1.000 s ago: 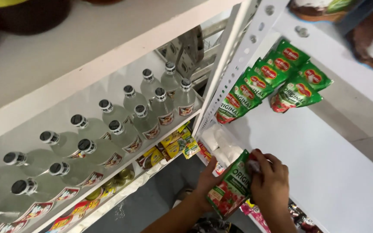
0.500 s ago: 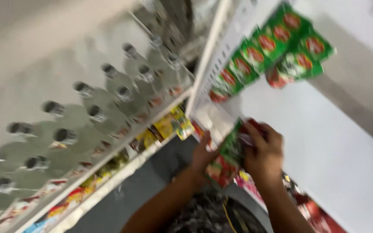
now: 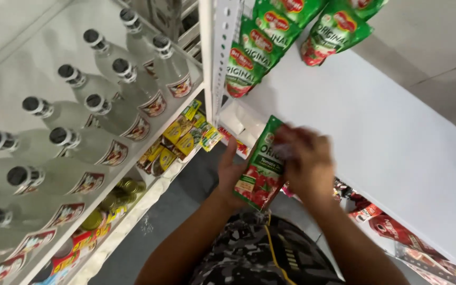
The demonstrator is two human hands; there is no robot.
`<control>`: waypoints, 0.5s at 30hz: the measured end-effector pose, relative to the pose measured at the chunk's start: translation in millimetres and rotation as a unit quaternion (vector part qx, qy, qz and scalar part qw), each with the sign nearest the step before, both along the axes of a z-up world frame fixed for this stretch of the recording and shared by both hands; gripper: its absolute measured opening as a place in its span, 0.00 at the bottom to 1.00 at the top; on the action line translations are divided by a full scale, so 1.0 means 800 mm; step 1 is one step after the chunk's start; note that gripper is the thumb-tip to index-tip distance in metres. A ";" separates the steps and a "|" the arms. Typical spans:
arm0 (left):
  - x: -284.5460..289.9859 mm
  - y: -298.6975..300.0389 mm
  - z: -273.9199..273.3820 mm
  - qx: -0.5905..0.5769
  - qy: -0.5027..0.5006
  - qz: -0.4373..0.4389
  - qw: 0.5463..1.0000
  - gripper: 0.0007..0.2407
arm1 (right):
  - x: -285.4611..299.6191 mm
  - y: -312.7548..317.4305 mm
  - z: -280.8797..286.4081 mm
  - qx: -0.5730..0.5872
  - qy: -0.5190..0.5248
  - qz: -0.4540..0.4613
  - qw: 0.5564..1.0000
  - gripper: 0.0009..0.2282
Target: Wiping individual pouches of tomato sauce with a rag and organizing them on a grocery shelf.
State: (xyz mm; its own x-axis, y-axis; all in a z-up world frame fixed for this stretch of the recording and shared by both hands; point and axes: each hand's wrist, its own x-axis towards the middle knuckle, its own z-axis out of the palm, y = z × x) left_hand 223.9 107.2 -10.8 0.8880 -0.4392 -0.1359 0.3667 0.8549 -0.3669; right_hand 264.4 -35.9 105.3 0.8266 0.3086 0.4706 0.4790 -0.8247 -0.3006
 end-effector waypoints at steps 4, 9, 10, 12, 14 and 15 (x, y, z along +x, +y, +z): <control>-0.001 -0.004 -0.130 0.161 0.043 0.073 0.983 0.30 | -0.053 0.038 0.019 0.030 0.005 0.109 0.994 0.18; -0.001 0.023 -0.076 -0.218 -0.032 -0.074 0.973 0.43 | -0.052 0.018 0.027 0.053 0.046 0.188 0.980 0.17; -0.001 0.026 -0.055 -0.232 -0.082 -0.100 0.964 0.45 | -0.041 0.013 0.031 0.030 0.031 0.164 0.986 0.19; -0.002 0.030 -0.012 -0.249 -0.133 -0.132 0.950 0.48 | -0.015 0.008 0.039 0.001 0.014 0.133 0.991 0.22; -0.023 0.042 0.035 -0.160 -0.035 -0.128 0.978 0.35 | 0.005 0.013 0.045 0.013 0.015 0.053 0.998 0.14; -0.024 0.038 0.016 -0.160 -0.034 -0.129 0.978 0.35 | 0.001 0.021 0.044 0.012 0.016 0.053 0.998 0.14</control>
